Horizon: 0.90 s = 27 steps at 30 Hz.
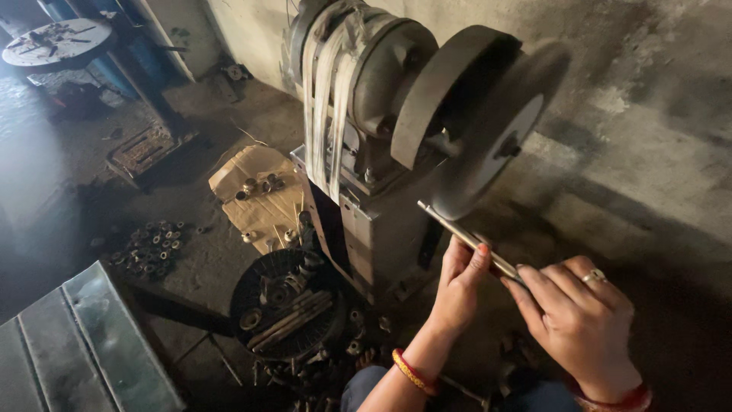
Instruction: The person holds a long metal rod with both hands and presses it against a rotating grinding wheel to smooth or shape its surface. They repeatedly rotate and reposition the rod while maintaining contact with the wheel.
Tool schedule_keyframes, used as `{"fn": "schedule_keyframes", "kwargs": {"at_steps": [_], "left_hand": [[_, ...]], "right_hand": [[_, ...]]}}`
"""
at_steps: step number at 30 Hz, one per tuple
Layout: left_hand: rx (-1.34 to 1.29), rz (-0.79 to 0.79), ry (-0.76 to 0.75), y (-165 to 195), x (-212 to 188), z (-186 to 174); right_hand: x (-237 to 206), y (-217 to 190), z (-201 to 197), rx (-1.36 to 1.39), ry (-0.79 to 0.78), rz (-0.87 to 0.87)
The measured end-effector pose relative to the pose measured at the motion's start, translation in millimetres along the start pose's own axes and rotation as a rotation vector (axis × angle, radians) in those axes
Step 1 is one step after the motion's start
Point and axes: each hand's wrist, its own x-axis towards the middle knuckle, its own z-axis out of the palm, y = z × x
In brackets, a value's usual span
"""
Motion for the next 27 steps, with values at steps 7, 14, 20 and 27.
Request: {"fn": "schedule_keyframes", "kwargs": {"at_steps": [7, 14, 20, 27], "left_hand": [[0.050, -0.020, -0.034, -9.1, -4.0, 3.1], [0.037, -0.030, -0.051, -10.6, -7.7, 5.0], [0.032, -0.006, -0.025, -6.0, -1.8, 0.6], [0.051, -0.004, -0.047, -3.9, -6.8, 6.4]], "right_hand": [[-10.1, 8.2, -3.9, -0.009, 0.010, 0.003], [-10.0, 13.5, -7.9, -0.029, -0.057, 0.027], [-9.0, 10.9, 6.9, 0.008, 0.038, 0.032], [-12.6, 14.9, -2.0, 0.015, 0.048, -0.035]]}}
